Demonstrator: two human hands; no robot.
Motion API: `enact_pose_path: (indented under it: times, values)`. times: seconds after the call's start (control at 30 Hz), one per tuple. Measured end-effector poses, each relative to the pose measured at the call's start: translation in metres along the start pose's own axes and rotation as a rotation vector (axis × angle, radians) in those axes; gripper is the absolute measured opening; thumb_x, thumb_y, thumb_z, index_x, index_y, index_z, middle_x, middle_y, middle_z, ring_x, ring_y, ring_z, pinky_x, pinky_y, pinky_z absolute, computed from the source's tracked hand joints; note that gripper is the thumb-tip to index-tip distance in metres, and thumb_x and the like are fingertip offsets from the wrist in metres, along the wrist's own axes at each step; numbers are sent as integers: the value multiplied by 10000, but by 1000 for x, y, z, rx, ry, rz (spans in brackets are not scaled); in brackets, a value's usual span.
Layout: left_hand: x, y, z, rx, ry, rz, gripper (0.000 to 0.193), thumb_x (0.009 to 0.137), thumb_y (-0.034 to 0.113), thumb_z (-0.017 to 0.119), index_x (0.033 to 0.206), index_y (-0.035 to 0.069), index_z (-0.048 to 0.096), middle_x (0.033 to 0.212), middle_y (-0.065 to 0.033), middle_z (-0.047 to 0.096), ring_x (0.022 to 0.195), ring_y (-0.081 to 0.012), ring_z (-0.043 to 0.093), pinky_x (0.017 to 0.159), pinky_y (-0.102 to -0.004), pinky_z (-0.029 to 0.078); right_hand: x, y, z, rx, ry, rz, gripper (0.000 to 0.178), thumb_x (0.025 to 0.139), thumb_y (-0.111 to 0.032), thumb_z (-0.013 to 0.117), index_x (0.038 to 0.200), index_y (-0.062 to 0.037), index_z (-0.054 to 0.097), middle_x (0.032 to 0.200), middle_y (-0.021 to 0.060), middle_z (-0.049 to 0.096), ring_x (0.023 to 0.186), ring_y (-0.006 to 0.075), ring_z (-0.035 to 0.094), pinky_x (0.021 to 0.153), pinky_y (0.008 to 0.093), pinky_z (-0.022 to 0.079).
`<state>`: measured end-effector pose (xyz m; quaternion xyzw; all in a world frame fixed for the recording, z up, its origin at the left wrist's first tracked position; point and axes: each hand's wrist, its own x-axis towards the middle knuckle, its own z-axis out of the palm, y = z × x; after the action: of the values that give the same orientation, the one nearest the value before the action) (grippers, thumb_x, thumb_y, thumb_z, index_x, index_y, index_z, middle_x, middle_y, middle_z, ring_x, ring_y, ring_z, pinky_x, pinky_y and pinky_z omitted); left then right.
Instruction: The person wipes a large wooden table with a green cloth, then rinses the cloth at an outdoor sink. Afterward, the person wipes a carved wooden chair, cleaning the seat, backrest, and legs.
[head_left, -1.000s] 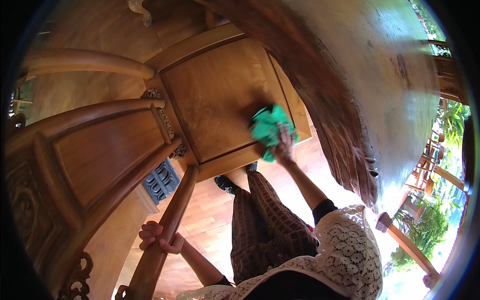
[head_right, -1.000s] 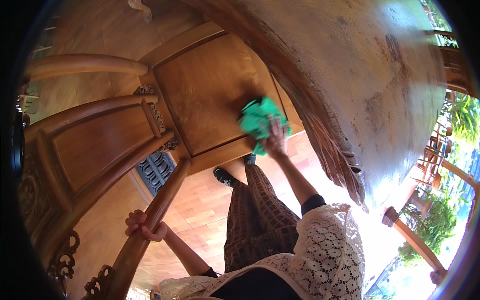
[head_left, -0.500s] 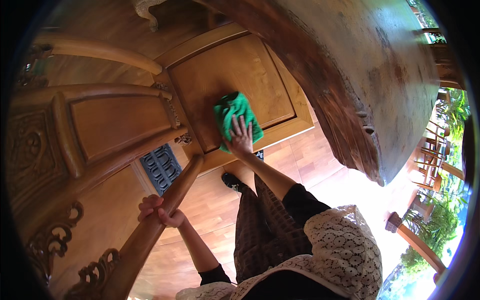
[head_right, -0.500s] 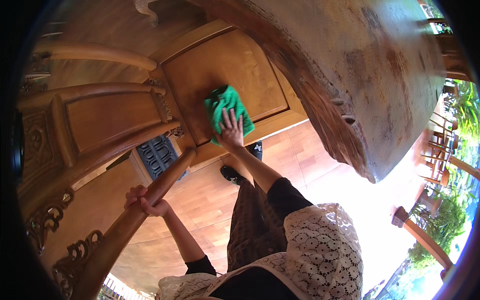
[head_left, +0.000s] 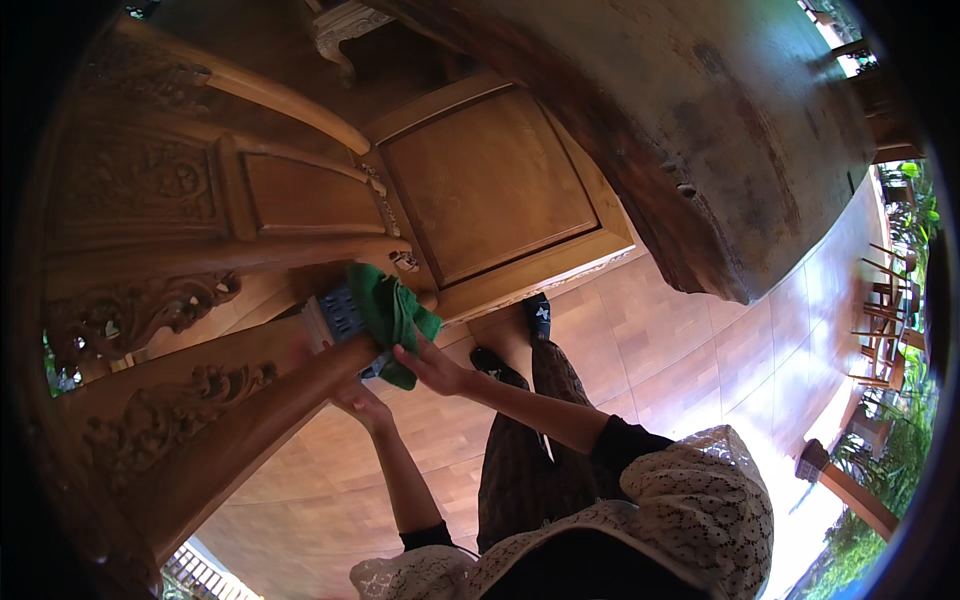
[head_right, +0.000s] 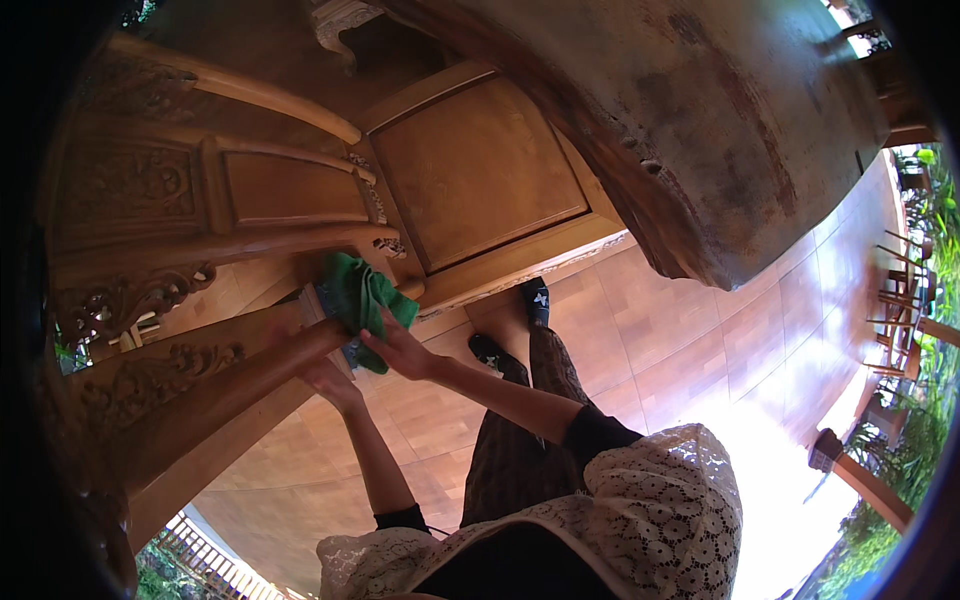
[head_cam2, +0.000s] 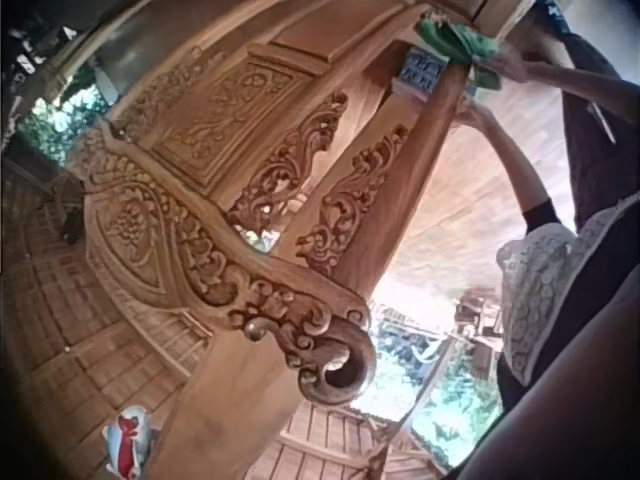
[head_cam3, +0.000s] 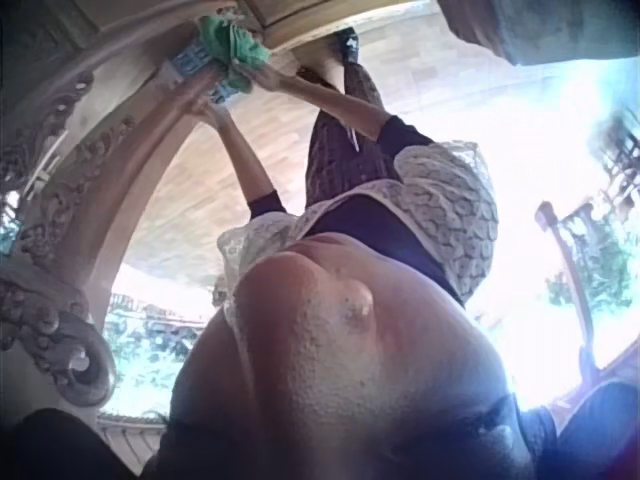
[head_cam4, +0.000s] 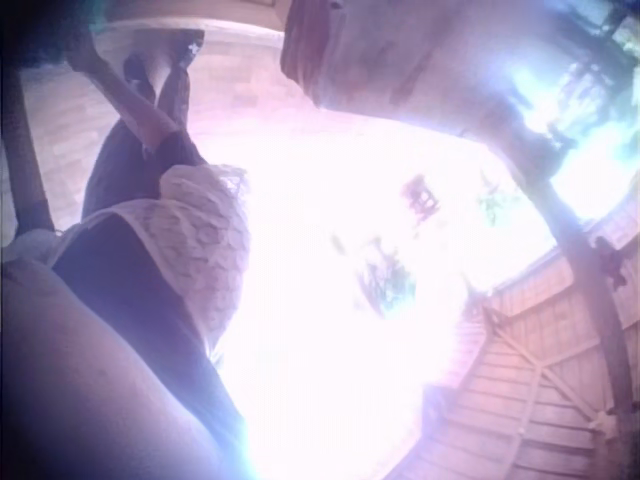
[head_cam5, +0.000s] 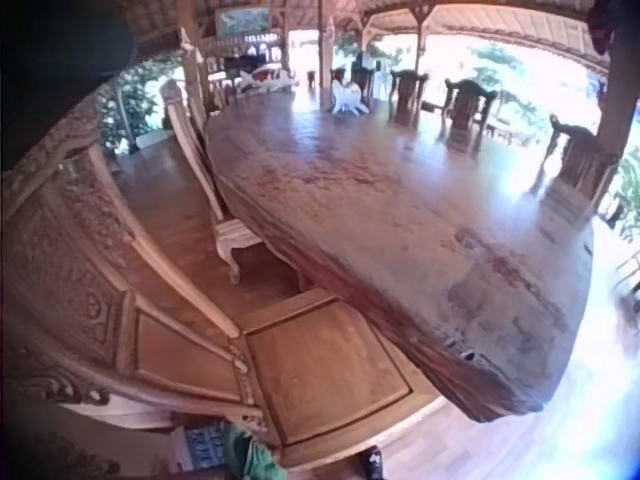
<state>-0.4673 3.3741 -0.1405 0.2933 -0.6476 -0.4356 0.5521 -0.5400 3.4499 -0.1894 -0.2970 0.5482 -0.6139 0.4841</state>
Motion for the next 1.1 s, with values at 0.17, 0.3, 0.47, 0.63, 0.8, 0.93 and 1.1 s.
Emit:
enact_pose_path:
  times: [0.17, 0.3, 0.47, 0.63, 0.8, 0.93, 1.1]
  values:
    - [65, 122, 1, -369, 441, -114, 658, 853, 482, 248, 1312, 14, 185, 1329, -186, 249, 1231, -329, 249, 1022, -438, 205, 15, -145, 52, -408, -36, -636, 517, 865, -345, 426, 1278, -57, 310, 1374, 228, 92, 1287, 375, 33, 1034, 485, 50]
    - [106, 167, -8, -275, 446, -35, 620, 862, 456, 244, 1300, 18, 219, 1331, -173, 242, 1226, -306, 266, 1020, -432, 210, 42, -214, 69, -352, 55, -841, 514, 835, -357, 472, 1239, -53, 378, 1369, 232, 113, 1282, 394, 46, 1020, 502, 111]
    - [98, 154, -33, -359, 150, -22, 642, 834, 464, 335, 1282, 18, 225, 1269, -155, 307, 1189, -283, 303, 987, -412, 234, 28, -216, 74, -320, 120, -846, 506, 787, -320, 569, 1182, -41, 421, 1301, 228, 251, 1217, 396, 215, 973, 481, 213]
    - [92, 156, -37, -259, -71, 33, 628, 788, 364, 483, 1252, 21, 233, 1091, -112, 384, 1104, -226, 356, 944, -374, 261, 8, -139, 61, -423, 178, -511, 559, 687, -329, 676, 1114, -51, 447, 1135, 198, 418, 1042, 371, 408, 874, 443, 329]
    - [97, 149, -58, -59, -143, 20, 625, 775, 320, 560, 1227, 21, 250, 1056, -94, 391, 1019, -215, 412, 913, -352, 298, 21, -142, 39, -483, 84, -390, 628, 584, -338, 739, 1071, -49, 465, 991, 174, 509, 942, 352, 482, 805, 405, 400]
    - [113, 138, -66, 47, -137, 49, 667, 754, 330, 597, 1234, 22, 252, 1065, -84, 391, 1004, -217, 421, 919, -358, 298, 26, -159, 29, -523, 52, -423, 611, 573, -363, 728, 1036, -47, 486, 966, 173, 534, 908, 330, 518, 779, 402, 419]
    - [140, 134, -47, -78, -221, 26, 702, 734, 336, 621, 1243, 24, 254, 1069, -72, 393, 997, -215, 420, 925, -367, 295, 21, -151, 51, -645, 161, -366, 597, 560, -365, 704, 1005, -37, 482, 958, 170, 527, 921, 339, 500, 792, 407, 405]
